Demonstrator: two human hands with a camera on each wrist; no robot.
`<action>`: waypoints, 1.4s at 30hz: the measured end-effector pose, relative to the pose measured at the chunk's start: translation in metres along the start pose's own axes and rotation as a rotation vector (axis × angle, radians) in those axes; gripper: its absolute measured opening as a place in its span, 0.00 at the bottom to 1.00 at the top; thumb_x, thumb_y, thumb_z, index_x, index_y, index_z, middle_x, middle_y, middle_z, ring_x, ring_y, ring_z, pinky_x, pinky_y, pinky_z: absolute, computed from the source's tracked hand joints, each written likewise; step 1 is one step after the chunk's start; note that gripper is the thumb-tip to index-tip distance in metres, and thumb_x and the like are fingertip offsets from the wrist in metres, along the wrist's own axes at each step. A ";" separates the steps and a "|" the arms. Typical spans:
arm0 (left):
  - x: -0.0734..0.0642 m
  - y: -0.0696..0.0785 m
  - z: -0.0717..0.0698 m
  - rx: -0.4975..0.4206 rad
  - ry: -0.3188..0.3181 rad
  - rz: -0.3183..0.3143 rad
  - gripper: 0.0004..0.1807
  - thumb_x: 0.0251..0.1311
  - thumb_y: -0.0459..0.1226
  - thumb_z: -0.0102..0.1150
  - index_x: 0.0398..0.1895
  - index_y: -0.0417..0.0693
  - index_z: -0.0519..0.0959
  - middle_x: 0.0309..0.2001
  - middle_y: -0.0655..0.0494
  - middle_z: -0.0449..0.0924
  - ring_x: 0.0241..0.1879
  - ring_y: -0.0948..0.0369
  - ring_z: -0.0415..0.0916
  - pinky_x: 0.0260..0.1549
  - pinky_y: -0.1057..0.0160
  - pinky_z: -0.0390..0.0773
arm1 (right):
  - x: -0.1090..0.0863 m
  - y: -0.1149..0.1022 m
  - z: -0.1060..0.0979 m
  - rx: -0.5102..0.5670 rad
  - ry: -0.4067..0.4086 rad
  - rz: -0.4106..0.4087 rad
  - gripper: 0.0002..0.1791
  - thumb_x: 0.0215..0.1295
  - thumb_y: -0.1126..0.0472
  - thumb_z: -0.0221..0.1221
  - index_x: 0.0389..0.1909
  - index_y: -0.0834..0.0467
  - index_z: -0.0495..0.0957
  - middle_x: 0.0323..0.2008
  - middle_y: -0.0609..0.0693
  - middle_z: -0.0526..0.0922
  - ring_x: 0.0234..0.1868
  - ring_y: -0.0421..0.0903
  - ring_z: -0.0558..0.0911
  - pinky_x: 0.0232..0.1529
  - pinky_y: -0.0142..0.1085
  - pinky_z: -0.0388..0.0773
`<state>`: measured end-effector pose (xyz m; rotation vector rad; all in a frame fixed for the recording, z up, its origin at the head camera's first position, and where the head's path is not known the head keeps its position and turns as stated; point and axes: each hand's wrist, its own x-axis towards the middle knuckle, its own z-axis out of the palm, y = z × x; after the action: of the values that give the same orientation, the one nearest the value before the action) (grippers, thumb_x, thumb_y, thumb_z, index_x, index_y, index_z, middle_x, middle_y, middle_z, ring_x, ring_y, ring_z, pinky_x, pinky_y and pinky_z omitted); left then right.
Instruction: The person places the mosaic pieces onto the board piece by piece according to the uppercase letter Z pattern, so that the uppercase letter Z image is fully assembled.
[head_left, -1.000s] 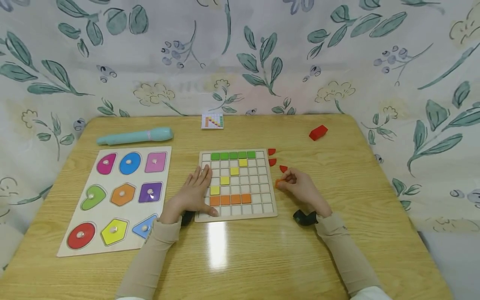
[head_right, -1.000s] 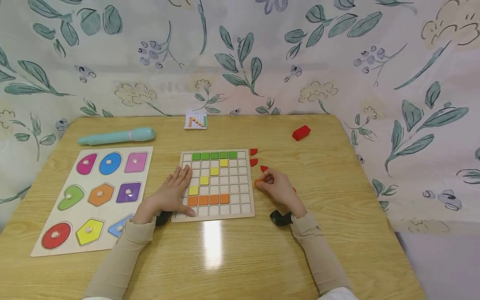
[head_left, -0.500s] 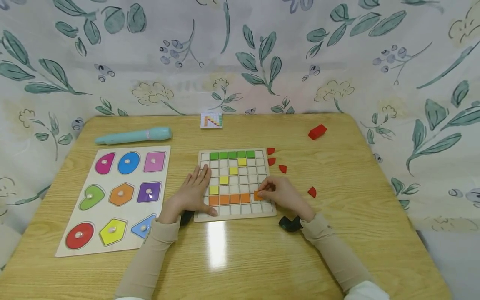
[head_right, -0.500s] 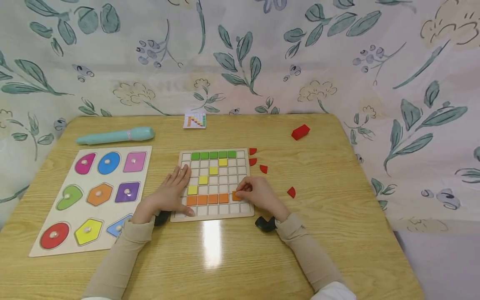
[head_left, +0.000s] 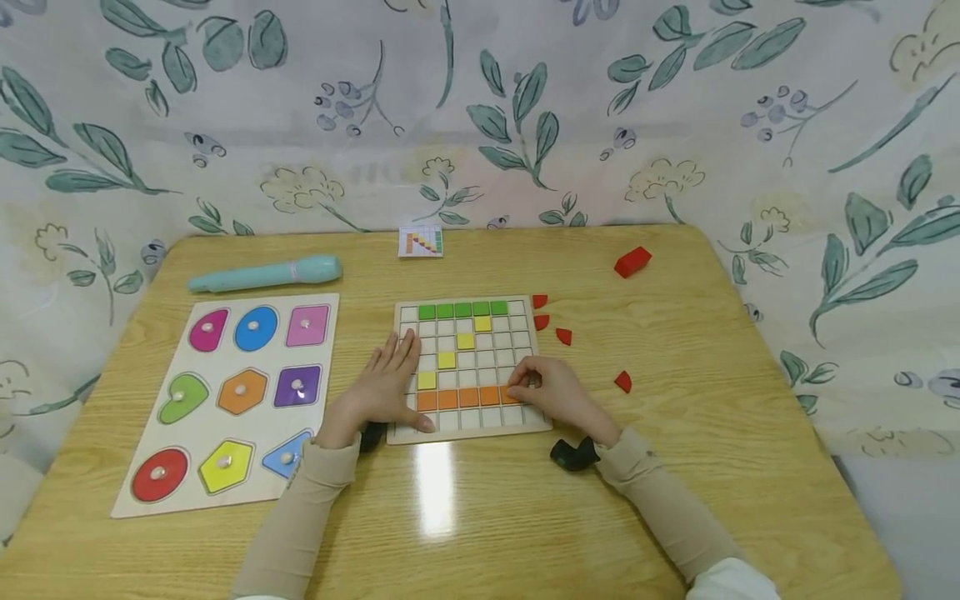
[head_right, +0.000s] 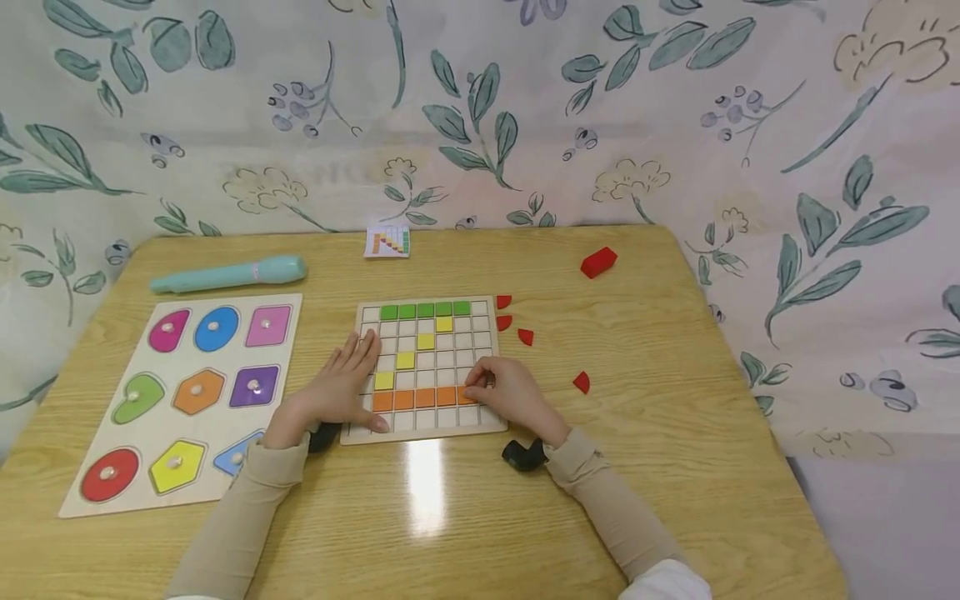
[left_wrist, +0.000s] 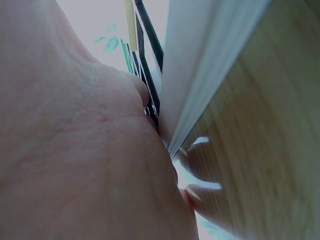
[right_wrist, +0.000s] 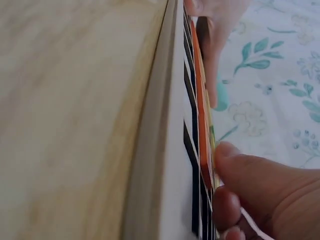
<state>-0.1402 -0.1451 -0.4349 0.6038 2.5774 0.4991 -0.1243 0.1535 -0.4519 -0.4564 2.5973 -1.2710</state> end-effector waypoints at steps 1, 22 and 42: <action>0.000 0.000 0.000 -0.004 0.002 0.003 0.75 0.37 0.61 0.73 0.76 0.36 0.33 0.77 0.40 0.22 0.76 0.41 0.18 0.72 0.37 0.30 | 0.000 0.002 -0.002 0.007 0.013 -0.003 0.03 0.62 0.60 0.65 0.33 0.54 0.81 0.27 0.47 0.80 0.27 0.40 0.72 0.29 0.27 0.68; -0.005 -0.005 -0.006 0.001 0.007 -0.006 0.76 0.36 0.62 0.73 0.76 0.37 0.32 0.77 0.42 0.21 0.75 0.43 0.16 0.73 0.38 0.29 | -0.058 0.059 -0.093 -0.232 0.166 0.216 0.23 0.62 0.53 0.65 0.49 0.66 0.75 0.29 0.51 0.79 0.28 0.41 0.74 0.31 0.31 0.70; -0.003 -0.001 -0.001 -0.007 -0.006 -0.002 0.76 0.37 0.61 0.74 0.76 0.38 0.31 0.77 0.43 0.21 0.76 0.43 0.16 0.73 0.38 0.29 | 0.032 0.019 -0.049 -0.212 0.039 0.057 0.05 0.61 0.68 0.59 0.38 0.62 0.76 0.33 0.54 0.79 0.34 0.46 0.76 0.36 0.33 0.72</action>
<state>-0.1390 -0.1481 -0.4334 0.5992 2.5691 0.5044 -0.1736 0.1884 -0.4389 -0.3934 2.7703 -1.0006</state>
